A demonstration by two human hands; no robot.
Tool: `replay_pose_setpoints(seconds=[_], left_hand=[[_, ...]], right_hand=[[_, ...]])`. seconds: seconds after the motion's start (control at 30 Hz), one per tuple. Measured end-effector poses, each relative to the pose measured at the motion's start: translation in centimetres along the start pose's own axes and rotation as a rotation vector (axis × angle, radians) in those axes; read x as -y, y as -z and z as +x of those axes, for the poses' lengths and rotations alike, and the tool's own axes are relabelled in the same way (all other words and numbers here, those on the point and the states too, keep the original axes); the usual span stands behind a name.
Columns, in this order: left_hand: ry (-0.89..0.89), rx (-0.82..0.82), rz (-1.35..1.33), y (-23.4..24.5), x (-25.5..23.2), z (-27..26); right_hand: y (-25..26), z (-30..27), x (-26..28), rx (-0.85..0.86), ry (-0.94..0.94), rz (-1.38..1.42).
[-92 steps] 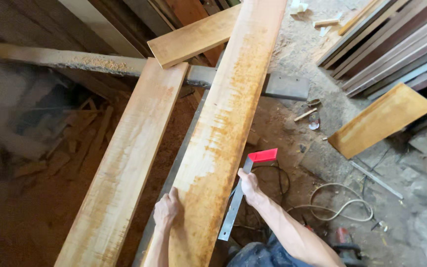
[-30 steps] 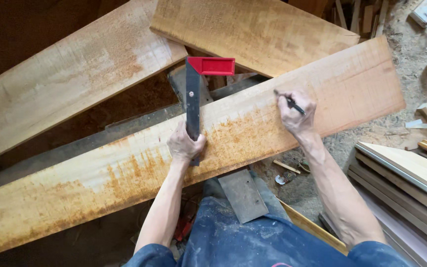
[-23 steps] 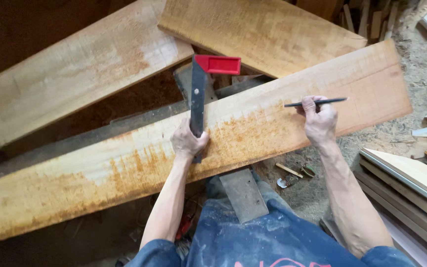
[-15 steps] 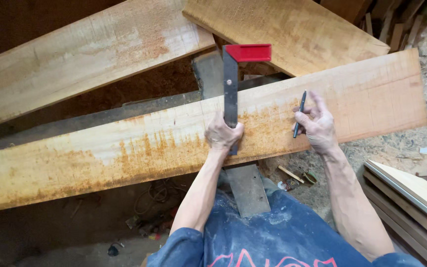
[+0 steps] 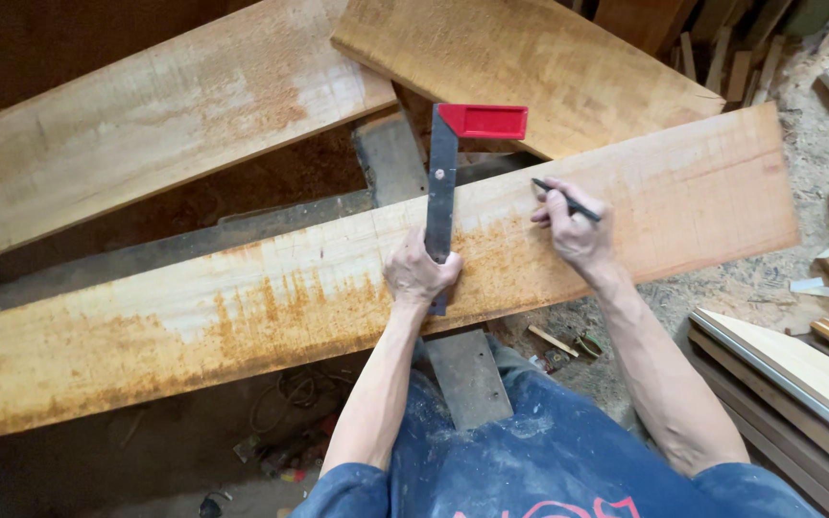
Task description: The person uses a circular saw to cut a long wooden plank on a workbench, then measures and marks the plank with a square and pencil. The cut piece is separated and set aside while the person continues to mark the remaining plank.
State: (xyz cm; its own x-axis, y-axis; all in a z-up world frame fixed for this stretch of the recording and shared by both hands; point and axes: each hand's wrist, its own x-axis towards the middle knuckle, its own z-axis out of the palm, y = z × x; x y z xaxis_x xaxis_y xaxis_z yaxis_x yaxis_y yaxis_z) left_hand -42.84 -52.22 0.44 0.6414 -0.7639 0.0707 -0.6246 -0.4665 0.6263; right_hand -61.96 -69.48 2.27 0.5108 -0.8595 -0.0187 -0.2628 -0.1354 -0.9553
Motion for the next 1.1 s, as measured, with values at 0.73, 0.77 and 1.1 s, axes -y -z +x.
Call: replay_pose_setpoints(seconds=[0.73,0.77,1.1], left_hand=[[0.037,-0.017,0.026,-0.2,-0.7,-0.1],[0.036,-0.014,0.03,-0.2,-0.6,-0.1],[0.073,-0.005,0.042,-0.5,-0.6,-0.1]], right_hand=[[6.8,0.3,0.4,-0.251,-0.117,-0.031],[6.8,0.9,0.3,-0.242,-0.136,0.022],[8.6,0.4,-3.4,-0.189,0.043,-0.388]])
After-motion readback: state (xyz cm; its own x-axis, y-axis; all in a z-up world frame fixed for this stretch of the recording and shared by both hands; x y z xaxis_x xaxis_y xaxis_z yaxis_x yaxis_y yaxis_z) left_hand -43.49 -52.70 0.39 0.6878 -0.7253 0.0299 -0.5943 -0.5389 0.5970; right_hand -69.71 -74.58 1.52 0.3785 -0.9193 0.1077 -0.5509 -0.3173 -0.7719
